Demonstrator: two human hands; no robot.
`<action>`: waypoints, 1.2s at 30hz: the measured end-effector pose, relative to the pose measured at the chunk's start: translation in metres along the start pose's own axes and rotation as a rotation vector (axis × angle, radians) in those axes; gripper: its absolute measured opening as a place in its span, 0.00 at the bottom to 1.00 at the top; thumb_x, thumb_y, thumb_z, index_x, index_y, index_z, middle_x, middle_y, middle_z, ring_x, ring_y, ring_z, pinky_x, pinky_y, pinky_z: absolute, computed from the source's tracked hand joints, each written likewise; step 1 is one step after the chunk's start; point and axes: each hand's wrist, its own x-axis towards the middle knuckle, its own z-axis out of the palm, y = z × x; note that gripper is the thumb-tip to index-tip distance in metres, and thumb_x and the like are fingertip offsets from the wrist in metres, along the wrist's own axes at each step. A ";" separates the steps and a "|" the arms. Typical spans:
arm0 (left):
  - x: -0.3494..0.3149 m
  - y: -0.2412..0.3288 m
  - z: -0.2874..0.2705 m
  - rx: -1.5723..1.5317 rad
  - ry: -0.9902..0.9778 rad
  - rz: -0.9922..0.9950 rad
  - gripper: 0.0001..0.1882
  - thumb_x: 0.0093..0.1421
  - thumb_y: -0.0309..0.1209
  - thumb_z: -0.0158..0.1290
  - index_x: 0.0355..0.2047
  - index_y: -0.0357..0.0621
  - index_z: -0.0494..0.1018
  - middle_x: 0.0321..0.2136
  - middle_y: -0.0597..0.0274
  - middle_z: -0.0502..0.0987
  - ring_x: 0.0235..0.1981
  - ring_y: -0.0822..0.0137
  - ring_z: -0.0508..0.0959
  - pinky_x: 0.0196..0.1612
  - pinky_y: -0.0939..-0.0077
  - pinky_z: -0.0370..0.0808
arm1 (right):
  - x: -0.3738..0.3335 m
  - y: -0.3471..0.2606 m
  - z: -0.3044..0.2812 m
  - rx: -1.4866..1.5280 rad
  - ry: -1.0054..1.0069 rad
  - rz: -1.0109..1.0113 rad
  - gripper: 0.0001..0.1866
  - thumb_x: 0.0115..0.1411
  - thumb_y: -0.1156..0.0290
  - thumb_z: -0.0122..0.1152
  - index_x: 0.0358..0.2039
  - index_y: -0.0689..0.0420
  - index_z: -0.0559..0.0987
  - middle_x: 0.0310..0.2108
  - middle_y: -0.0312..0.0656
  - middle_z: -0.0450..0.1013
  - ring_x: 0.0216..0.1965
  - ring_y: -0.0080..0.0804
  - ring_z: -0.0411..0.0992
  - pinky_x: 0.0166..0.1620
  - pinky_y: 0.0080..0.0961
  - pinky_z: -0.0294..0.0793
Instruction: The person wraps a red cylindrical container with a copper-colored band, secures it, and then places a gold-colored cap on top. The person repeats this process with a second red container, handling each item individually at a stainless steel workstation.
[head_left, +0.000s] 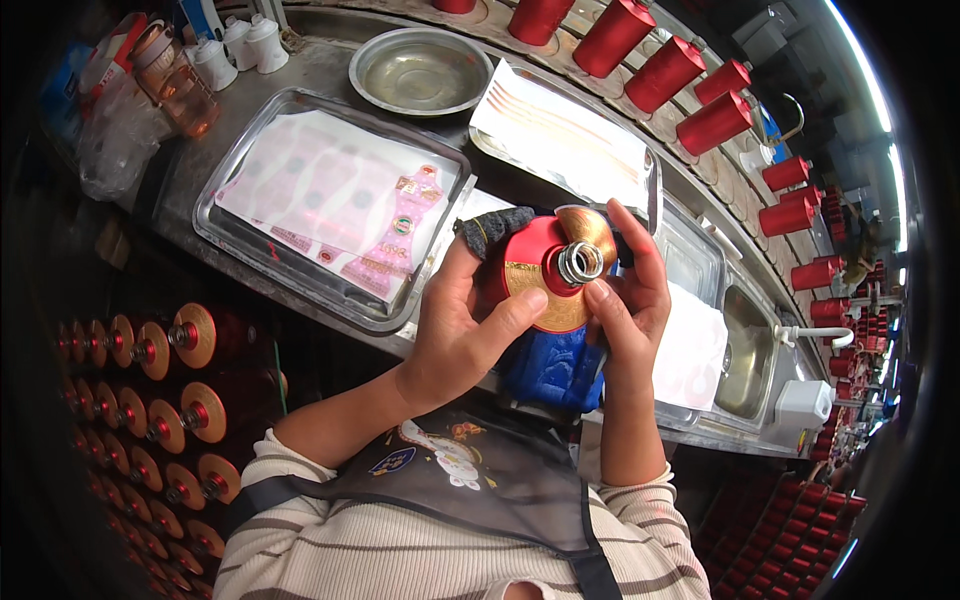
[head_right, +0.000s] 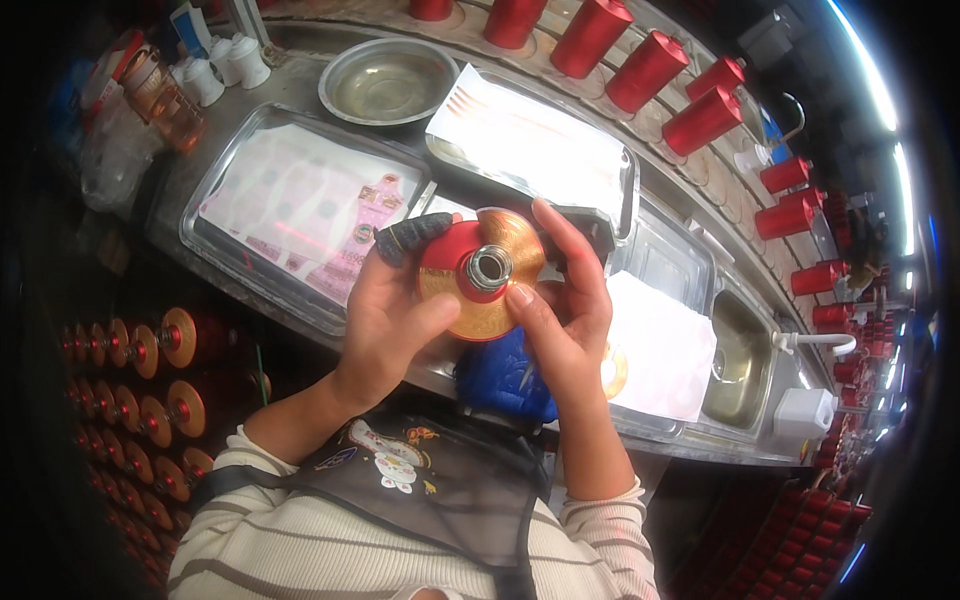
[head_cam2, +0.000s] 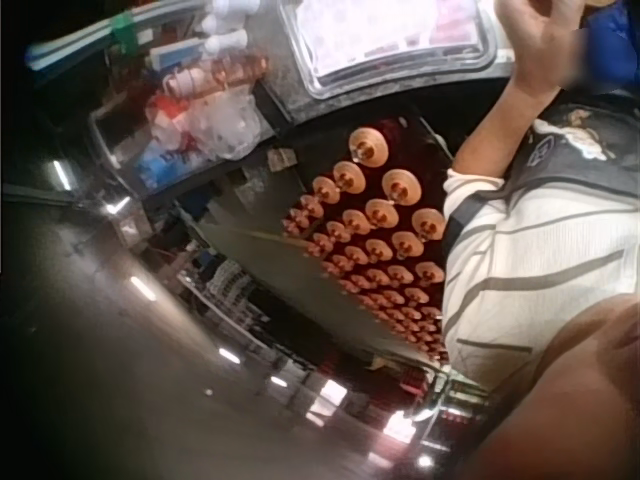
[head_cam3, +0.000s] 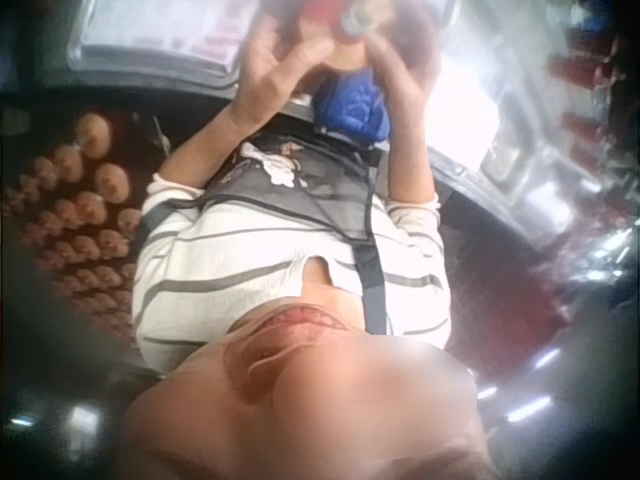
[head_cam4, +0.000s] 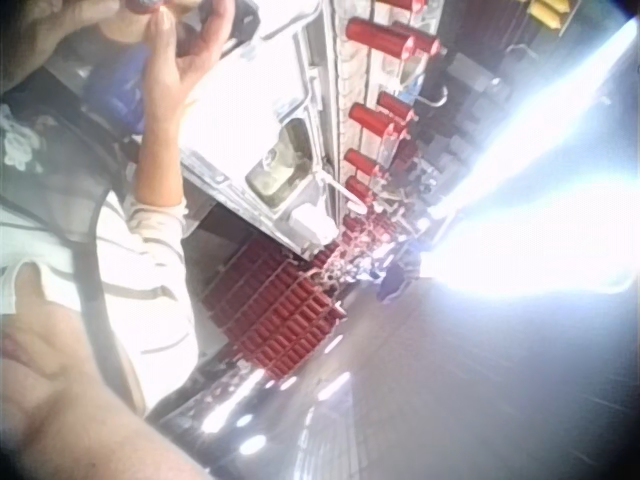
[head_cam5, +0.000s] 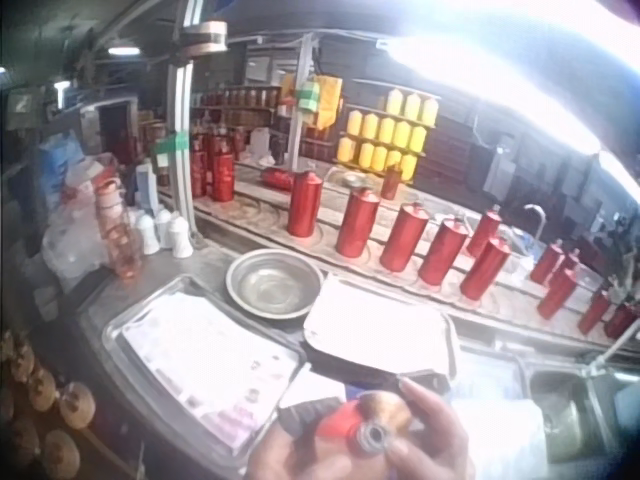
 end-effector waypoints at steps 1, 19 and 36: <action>0.000 0.000 0.001 -0.002 -0.001 0.001 0.29 0.63 0.22 0.54 0.64 0.35 0.58 0.57 0.55 0.68 0.58 0.69 0.70 0.62 0.71 0.68 | 0.000 0.000 0.000 -0.003 0.000 0.000 0.35 0.60 0.76 0.63 0.66 0.66 0.62 0.65 0.51 0.63 0.57 0.32 0.71 0.53 0.23 0.75; 0.001 0.001 0.000 0.046 -0.039 -0.003 0.30 0.63 0.22 0.53 0.65 0.38 0.56 0.59 0.53 0.66 0.60 0.66 0.69 0.64 0.67 0.66 | -0.002 -0.002 0.001 0.063 0.004 -0.016 0.33 0.59 0.80 0.60 0.66 0.63 0.65 0.61 0.42 0.66 0.37 0.12 0.71 0.40 0.11 0.71; -0.001 0.002 0.002 0.052 -0.004 -0.002 0.29 0.64 0.23 0.52 0.64 0.37 0.57 0.58 0.54 0.68 0.58 0.67 0.70 0.63 0.68 0.67 | -0.002 -0.001 0.000 -0.055 -0.014 -0.006 0.33 0.58 0.76 0.62 0.65 0.61 0.66 0.59 0.40 0.67 0.36 0.12 0.71 0.37 0.10 0.70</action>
